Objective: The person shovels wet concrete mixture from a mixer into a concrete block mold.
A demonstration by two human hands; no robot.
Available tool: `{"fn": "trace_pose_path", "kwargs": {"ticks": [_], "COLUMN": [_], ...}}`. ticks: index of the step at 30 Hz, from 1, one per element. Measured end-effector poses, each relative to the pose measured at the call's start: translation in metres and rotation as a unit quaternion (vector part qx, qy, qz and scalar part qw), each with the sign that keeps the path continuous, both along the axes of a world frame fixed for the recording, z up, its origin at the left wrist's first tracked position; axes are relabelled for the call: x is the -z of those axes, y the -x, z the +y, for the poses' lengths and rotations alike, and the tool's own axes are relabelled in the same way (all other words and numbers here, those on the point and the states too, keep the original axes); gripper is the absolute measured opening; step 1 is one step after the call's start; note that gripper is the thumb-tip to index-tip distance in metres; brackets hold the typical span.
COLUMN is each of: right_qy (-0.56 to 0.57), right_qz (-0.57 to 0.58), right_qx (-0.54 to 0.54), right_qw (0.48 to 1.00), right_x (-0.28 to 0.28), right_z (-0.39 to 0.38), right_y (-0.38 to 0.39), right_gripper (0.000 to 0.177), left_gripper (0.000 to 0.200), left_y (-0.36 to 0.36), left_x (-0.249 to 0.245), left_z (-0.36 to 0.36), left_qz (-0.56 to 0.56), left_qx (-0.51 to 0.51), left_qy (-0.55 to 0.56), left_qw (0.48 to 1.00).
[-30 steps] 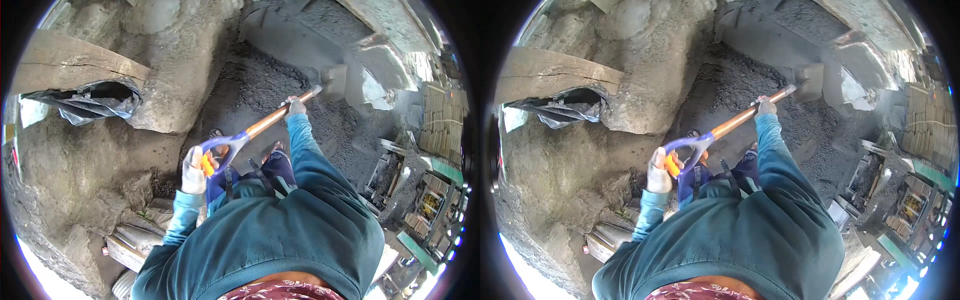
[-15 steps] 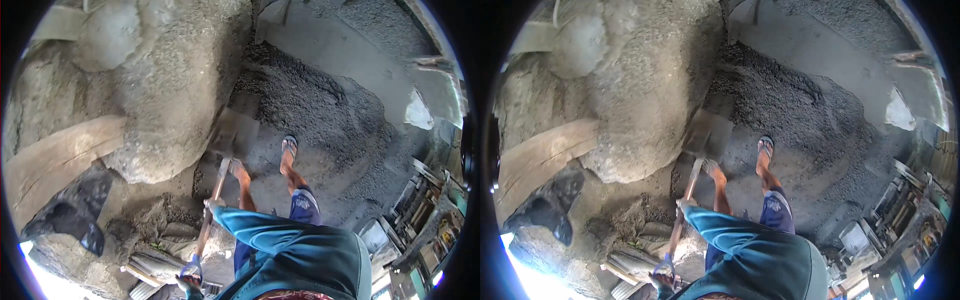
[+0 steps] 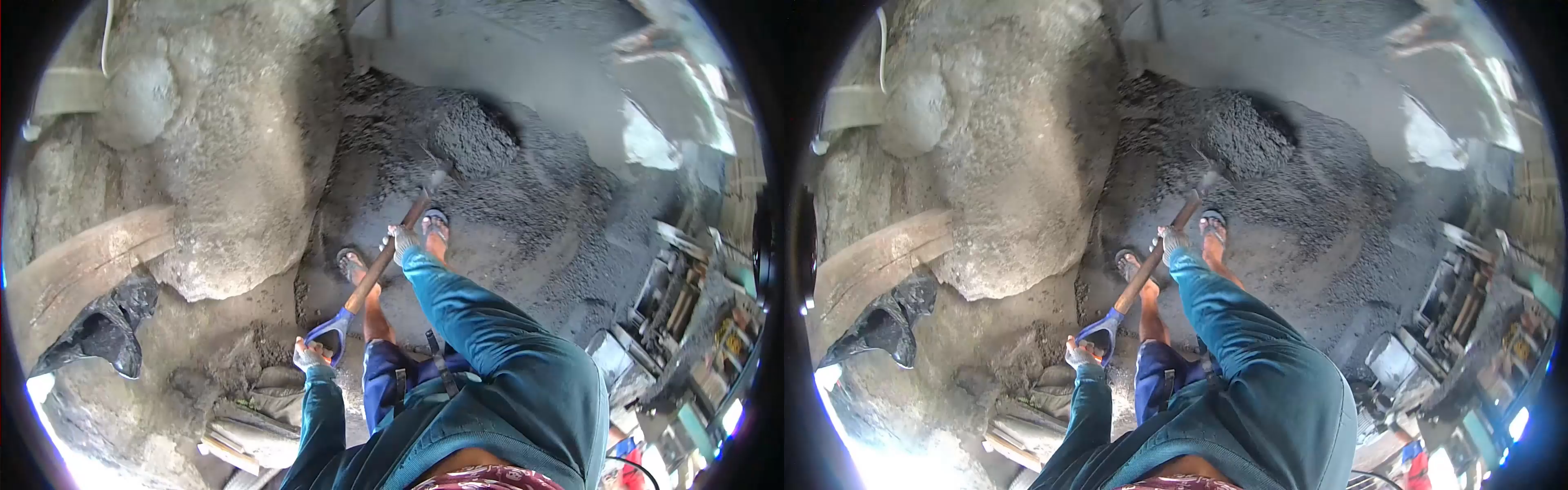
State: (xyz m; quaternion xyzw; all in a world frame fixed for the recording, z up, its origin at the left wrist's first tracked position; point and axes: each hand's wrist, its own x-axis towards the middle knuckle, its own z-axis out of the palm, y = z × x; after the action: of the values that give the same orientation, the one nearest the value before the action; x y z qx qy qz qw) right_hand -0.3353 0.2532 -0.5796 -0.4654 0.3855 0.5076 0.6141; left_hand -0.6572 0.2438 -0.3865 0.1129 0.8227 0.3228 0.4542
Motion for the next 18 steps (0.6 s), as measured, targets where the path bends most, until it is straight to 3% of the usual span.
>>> {"fn": "trace_pose_path", "kwargs": {"ticks": [3,5,6,8,9,10,11,12,13,14,15,16,17,18], "right_qy": [0.066,0.116,0.141,0.082,0.132,0.165,0.147,0.142,0.158,0.082,0.094,0.038,-0.020,-0.057], "right_qz": [-0.049,-0.089,-0.109,-0.305,-0.362,-0.356,-0.409,-0.400,-0.410,-0.449,-0.488,-0.499,-0.506,-0.474], "right_qx": [0.046,0.089,0.111,0.166,0.158,0.209,0.262,0.276,0.274,0.264,0.305,0.325,0.339,0.328], "right_qw": [0.996,0.985,0.978,0.934,0.909,0.896,0.861,0.862,0.856,0.849,0.813,0.803,0.793,0.815], "right_x": [-0.046,-0.122,-0.170,-0.075,-0.123,-0.214,-0.218,-0.303,-0.359,-0.390,-0.415,-0.443,-0.466,-0.486], "right_z": [-0.060,-0.096,-0.113,-0.204,-0.229,-0.233,-0.268,-0.271,-0.283,-0.310,-0.326,-0.351,-0.367,-0.361], "right_y": [-0.040,-0.085,-0.109,-0.143,-0.168,-0.188,-0.214,-0.229,-0.243,-0.260,-0.276,-0.291,-0.291,-0.272], "right_gripper": [0.015,0.012,0.010,0.008,0.008,0.011,0.013,0.012,0.014,0.012,0.015,0.018,0.021,0.022], "left_gripper": [0.047,0.055,0.052,0.045,0.043,0.043,0.046,0.048,0.053,0.050,0.048,0.044,0.042,0.045], "left_y": [0.006,-0.018,-0.038,-0.096,-0.129,-0.144,-0.193,-0.237,-0.266,-0.287,-0.301,-0.307,-0.306,-0.302], "left_x": [0.003,0.021,0.024,0.011,0.001,0.037,-0.011,-0.069,-0.088,-0.126,-0.169,-0.243,-0.302,-0.328], "left_z": [-0.007,-0.008,-0.005,-0.006,-0.006,-0.015,-0.019,-0.020,-0.023,-0.025,-0.032,-0.035,-0.039,-0.029], "left_qz": [-0.166,-0.167,-0.219,-0.333,-0.398,-0.362,-0.348,-0.377,-0.472,-0.558,-0.630,-0.624,-0.645,-0.619], "left_qx": [0.067,0.090,0.115,0.151,0.157,0.227,0.283,0.340,0.386,0.420,0.427,0.513,0.579,0.647], "left_qy": [0.132,0.148,0.192,0.252,0.268,0.260,0.261,0.256,0.239,0.209,0.184,0.082,-0.053,-0.090], "left_qw": [0.975,0.971,0.950,0.896,0.863,0.866,0.855,0.822,0.756,0.685,0.621,0.584,0.497,0.436]}}
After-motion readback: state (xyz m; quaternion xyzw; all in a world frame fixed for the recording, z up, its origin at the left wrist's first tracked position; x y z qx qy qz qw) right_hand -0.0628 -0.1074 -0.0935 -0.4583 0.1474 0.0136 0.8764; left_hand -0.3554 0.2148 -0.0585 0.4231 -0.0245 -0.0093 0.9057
